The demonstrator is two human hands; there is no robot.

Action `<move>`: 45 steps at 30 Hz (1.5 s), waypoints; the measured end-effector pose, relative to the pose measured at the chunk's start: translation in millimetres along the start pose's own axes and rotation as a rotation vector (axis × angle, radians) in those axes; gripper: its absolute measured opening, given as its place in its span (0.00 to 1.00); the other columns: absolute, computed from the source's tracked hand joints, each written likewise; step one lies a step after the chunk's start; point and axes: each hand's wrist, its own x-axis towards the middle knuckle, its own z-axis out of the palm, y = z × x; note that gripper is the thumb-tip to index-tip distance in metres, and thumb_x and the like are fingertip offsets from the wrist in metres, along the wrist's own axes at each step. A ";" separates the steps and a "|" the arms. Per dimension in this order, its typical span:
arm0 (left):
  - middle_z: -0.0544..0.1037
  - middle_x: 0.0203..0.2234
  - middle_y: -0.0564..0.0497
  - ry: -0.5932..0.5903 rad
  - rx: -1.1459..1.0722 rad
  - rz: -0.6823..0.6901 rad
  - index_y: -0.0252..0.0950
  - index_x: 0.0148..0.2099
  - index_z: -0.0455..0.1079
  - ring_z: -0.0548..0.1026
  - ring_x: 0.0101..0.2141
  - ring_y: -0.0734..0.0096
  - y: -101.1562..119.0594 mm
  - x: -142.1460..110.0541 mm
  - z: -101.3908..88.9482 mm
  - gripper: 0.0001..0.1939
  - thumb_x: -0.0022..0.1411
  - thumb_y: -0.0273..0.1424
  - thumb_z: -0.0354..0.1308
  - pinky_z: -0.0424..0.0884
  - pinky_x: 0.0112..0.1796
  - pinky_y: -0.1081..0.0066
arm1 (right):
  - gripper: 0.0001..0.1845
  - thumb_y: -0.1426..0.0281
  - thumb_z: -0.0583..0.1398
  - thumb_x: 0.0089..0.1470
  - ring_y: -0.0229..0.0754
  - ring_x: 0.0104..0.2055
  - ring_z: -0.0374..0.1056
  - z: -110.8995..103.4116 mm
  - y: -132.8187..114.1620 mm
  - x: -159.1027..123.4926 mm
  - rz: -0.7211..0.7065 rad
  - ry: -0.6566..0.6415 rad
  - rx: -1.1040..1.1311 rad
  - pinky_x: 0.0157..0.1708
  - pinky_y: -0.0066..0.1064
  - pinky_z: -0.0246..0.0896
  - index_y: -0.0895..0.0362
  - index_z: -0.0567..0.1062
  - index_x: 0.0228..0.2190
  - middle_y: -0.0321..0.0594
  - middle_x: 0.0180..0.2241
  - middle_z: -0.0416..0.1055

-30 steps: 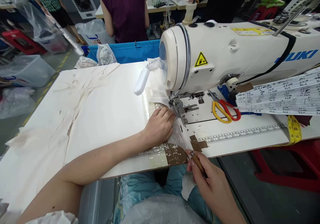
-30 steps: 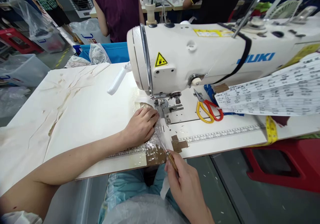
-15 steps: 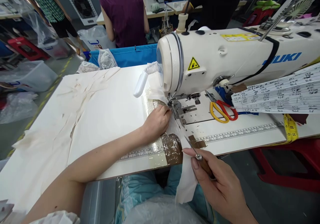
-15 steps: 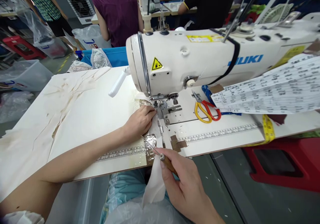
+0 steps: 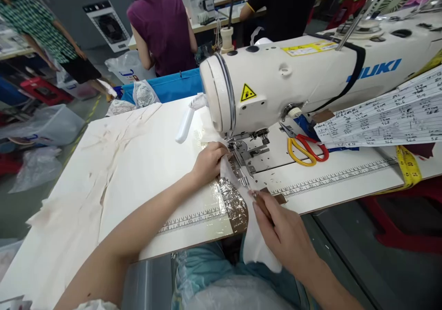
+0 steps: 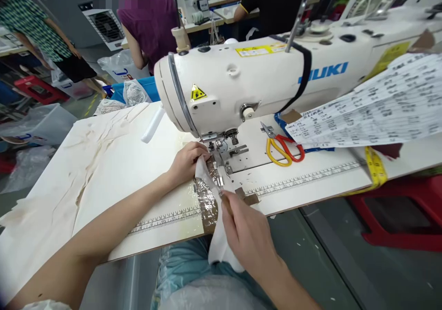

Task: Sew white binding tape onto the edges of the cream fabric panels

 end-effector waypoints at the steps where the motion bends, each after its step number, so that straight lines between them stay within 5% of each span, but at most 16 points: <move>1: 0.77 0.36 0.47 0.002 -0.063 -0.002 0.35 0.37 0.73 0.75 0.39 0.66 -3.8 -0.1 -0.1 0.06 0.67 0.30 0.57 0.75 0.38 0.65 | 0.17 0.68 0.48 0.69 0.39 0.27 0.76 5.0 6.2 2.8 0.001 0.068 -0.102 0.22 0.26 0.64 0.64 0.72 0.48 0.44 0.32 0.80; 7: 0.78 0.36 0.48 -0.017 -0.242 -0.055 0.37 0.36 0.75 0.77 0.39 0.66 -9.6 0.8 -3.3 0.05 0.65 0.32 0.60 0.75 0.39 0.65 | 0.20 0.68 0.47 0.69 0.39 0.29 0.77 26.7 21.3 27.5 -0.013 0.204 -0.412 0.22 0.26 0.61 0.64 0.74 0.49 0.43 0.34 0.82; 26: 0.79 0.38 0.48 -0.064 -0.255 -0.123 0.37 0.38 0.75 0.77 0.41 0.66 -3.2 2.6 -10.1 0.04 0.64 0.31 0.59 0.75 0.42 0.64 | 0.16 0.74 0.52 0.64 0.39 0.28 0.75 37.3 19.4 40.8 -0.005 0.187 -0.425 0.23 0.29 0.56 0.62 0.76 0.47 0.41 0.32 0.80; 45: 0.77 0.38 0.46 -0.067 -0.115 -0.102 0.37 0.40 0.69 0.73 0.40 0.65 -0.4 4.3 -3.4 0.06 0.67 0.34 0.55 0.72 0.40 0.64 | 0.17 0.73 0.50 0.66 0.39 0.33 0.76 38.6 22.1 42.0 -0.038 0.170 -0.394 0.26 0.28 0.61 0.62 0.74 0.49 0.44 0.38 0.81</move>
